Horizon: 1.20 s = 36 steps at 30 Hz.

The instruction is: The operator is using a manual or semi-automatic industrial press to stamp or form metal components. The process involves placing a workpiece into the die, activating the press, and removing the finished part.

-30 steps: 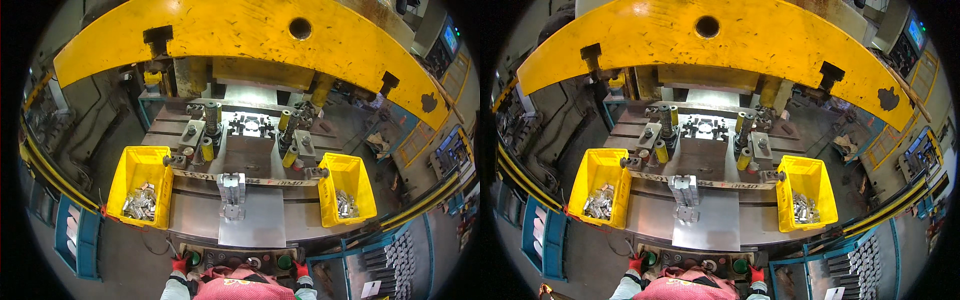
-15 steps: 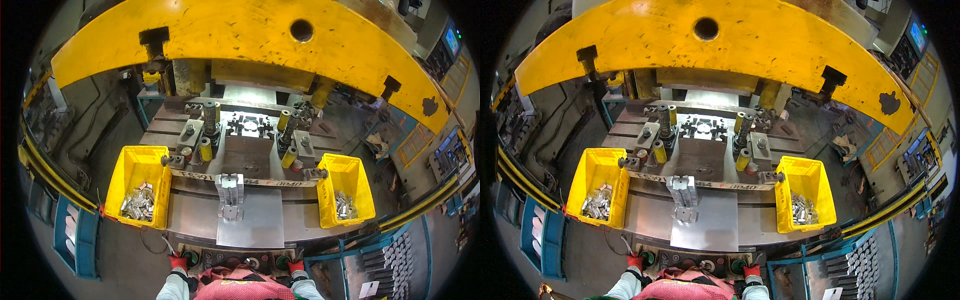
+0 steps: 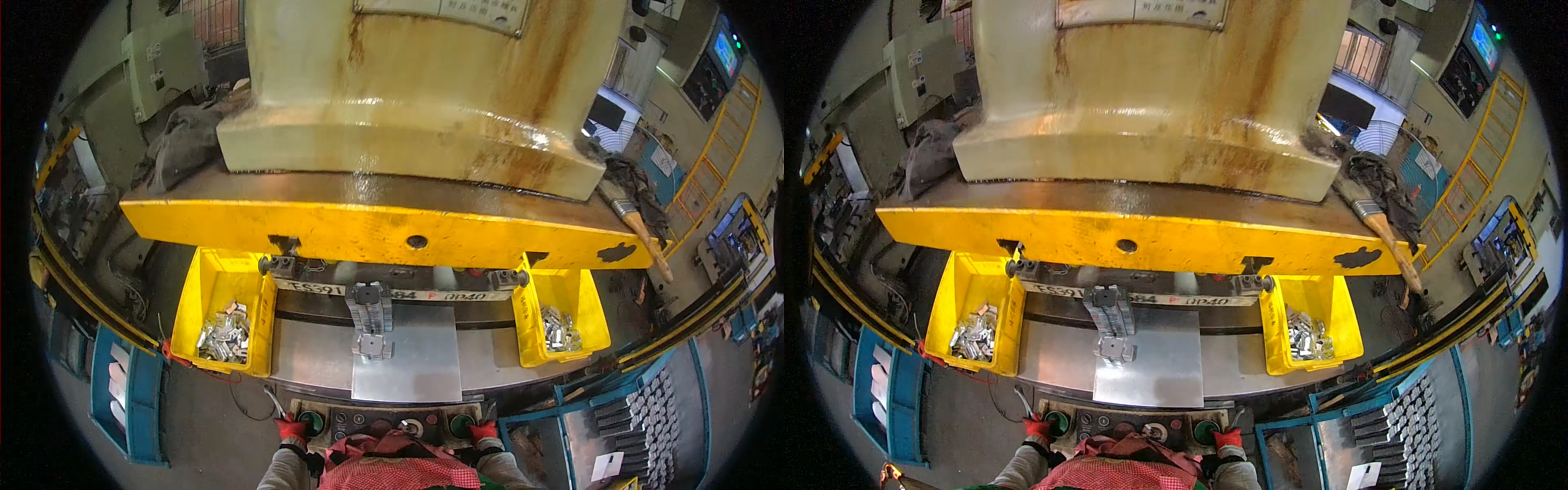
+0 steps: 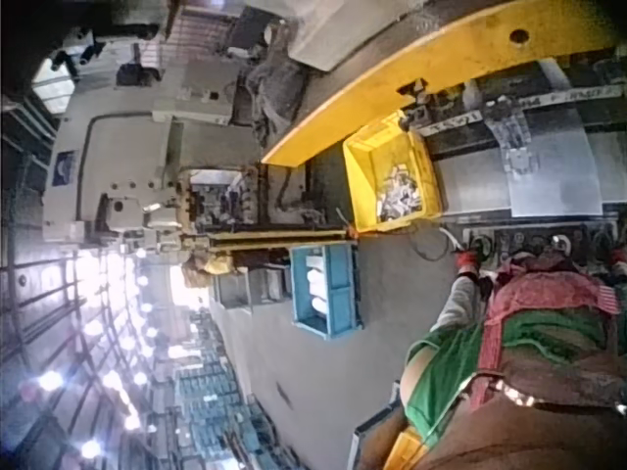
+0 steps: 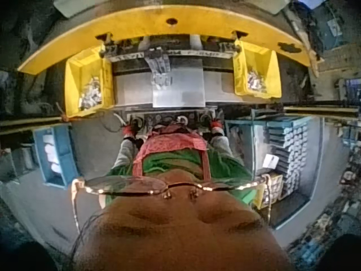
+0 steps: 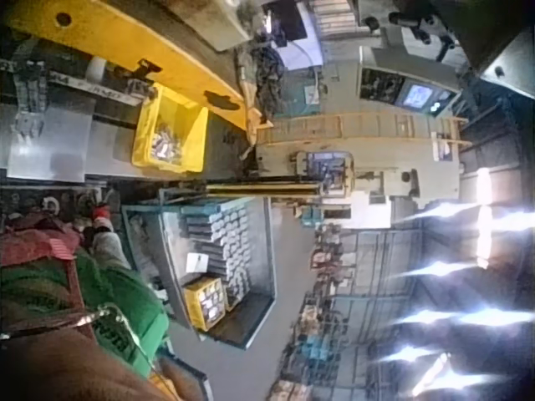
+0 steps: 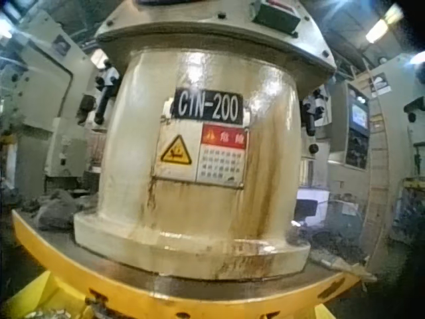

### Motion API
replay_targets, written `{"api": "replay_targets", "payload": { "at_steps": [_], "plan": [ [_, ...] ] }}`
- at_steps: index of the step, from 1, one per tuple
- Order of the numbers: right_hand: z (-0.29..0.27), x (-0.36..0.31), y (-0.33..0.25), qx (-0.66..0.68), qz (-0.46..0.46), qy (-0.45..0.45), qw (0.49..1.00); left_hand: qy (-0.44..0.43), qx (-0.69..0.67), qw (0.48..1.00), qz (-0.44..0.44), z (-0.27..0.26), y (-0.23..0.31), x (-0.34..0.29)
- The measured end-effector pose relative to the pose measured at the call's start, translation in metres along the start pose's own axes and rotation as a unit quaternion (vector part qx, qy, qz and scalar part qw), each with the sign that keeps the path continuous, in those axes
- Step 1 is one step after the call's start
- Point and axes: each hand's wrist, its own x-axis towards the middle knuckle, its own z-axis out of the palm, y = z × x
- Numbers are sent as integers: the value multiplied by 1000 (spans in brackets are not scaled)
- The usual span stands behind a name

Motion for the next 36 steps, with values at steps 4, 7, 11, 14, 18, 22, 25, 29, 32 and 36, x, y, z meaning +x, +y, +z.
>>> {"api": "replay_targets", "payload": {
  "at_steps": [4,7,11,14,18,22,25,29,32,36],
  "plan": [
    [16,16,7,9,-10,16,1000,43,53,998,-13,-4,-21,33],
    [17,17,13,5,-4,35,999,22,-21,999,21,0,-19,16],
    [7,40,57,233,-98,27,967,-196,-121,971,-70,-51,-16,-10],
    [-49,-5,18,473,200,72,855,-51,-359,928,-83,-120,-29,-35],
    [-144,-32,-56,655,-19,292,696,174,-398,893,118,-116,104,-89],
    [-192,-51,-167,630,-187,105,747,-87,-320,910,249,-43,238,-150],
    [-182,-89,-284,564,-331,-83,752,-433,-201,857,197,40,324,-185],
    [-155,-83,-413,412,-434,-287,748,-460,-65,849,252,145,421,-217],
    [-134,-62,-484,338,-437,-285,783,-498,-58,848,171,208,453,-172],
    [-119,-24,-509,341,-389,-313,797,-494,-132,842,171,254,460,-158]
  ]
}}
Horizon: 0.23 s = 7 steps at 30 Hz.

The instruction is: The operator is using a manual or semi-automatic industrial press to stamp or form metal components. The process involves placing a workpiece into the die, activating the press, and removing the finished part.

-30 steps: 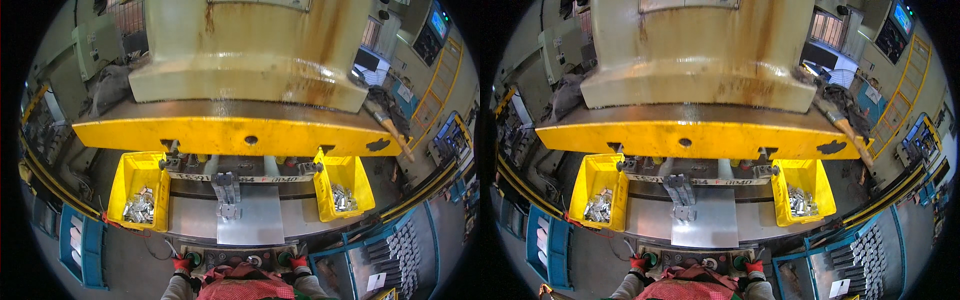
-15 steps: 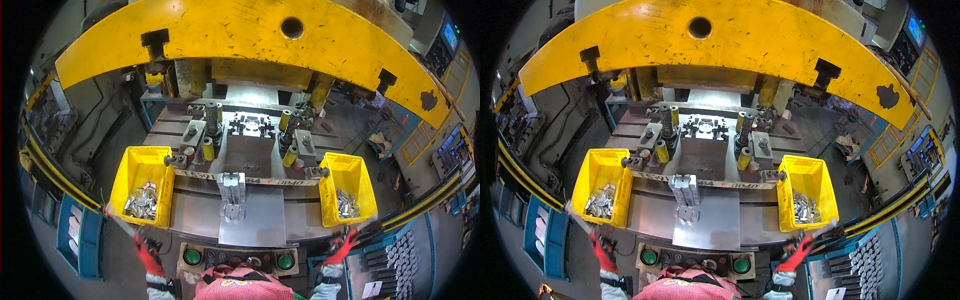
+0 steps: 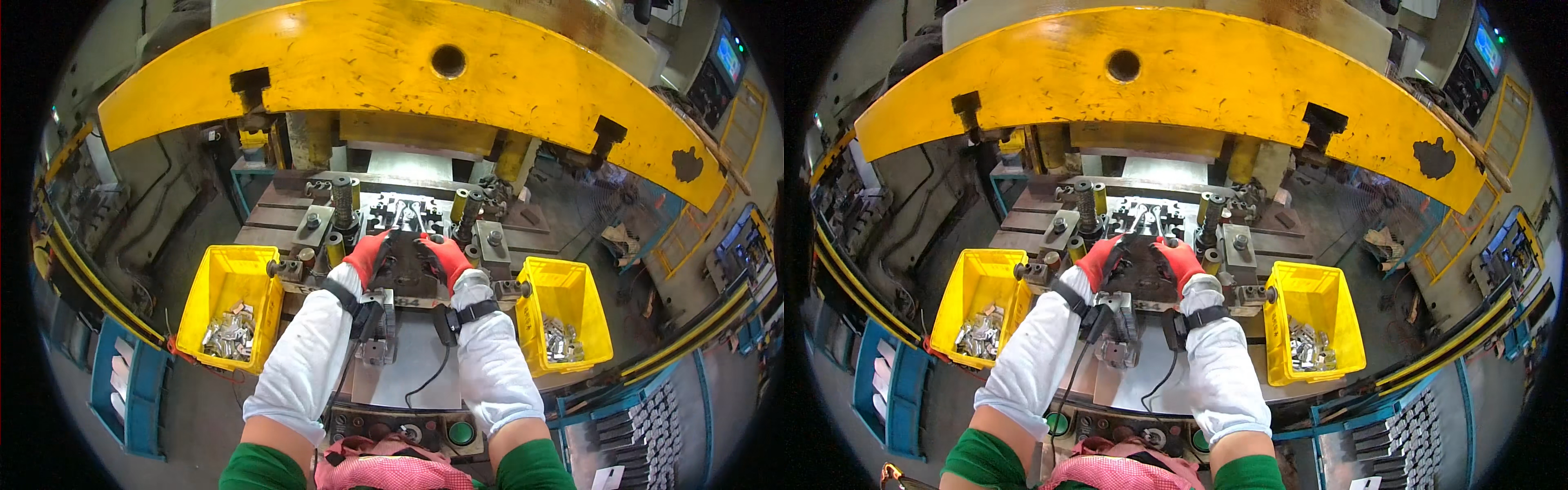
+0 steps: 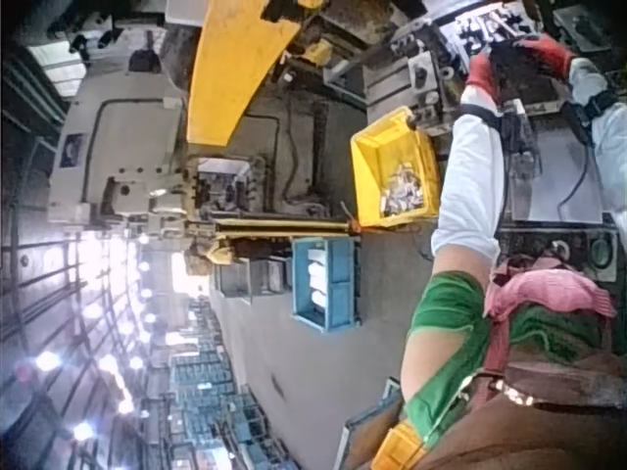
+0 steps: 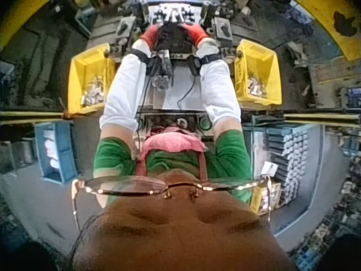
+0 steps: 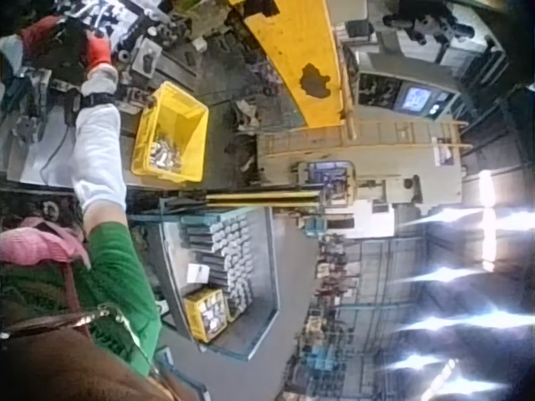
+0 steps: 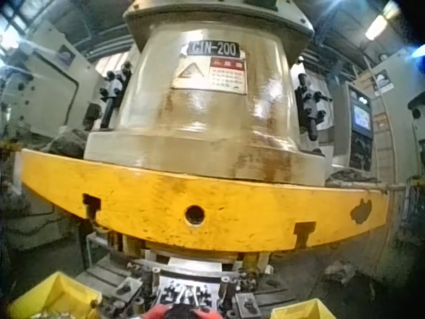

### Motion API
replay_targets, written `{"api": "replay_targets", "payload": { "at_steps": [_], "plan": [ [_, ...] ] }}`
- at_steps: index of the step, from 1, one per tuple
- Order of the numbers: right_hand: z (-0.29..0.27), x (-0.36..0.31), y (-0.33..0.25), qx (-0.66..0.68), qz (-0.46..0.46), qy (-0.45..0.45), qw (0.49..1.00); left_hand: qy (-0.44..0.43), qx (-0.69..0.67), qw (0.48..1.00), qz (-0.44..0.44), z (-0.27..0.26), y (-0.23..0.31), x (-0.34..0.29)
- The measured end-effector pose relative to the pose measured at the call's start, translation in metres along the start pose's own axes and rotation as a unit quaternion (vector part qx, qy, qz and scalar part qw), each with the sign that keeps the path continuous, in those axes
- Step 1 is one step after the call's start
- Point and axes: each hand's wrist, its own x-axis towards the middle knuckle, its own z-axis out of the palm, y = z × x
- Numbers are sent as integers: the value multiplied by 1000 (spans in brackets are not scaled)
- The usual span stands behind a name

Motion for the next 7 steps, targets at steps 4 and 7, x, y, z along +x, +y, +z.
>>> {"api": "replay_targets", "payload": {
  "at_steps": [4,7],
  "plan": [
    [3,-75,-8,16,-132,110,985,1,-87,992,96,-16,7,-68],
    [-15,-158,-2,53,-180,161,969,116,-22,984,134,-33,18,-144]
  ]
}}
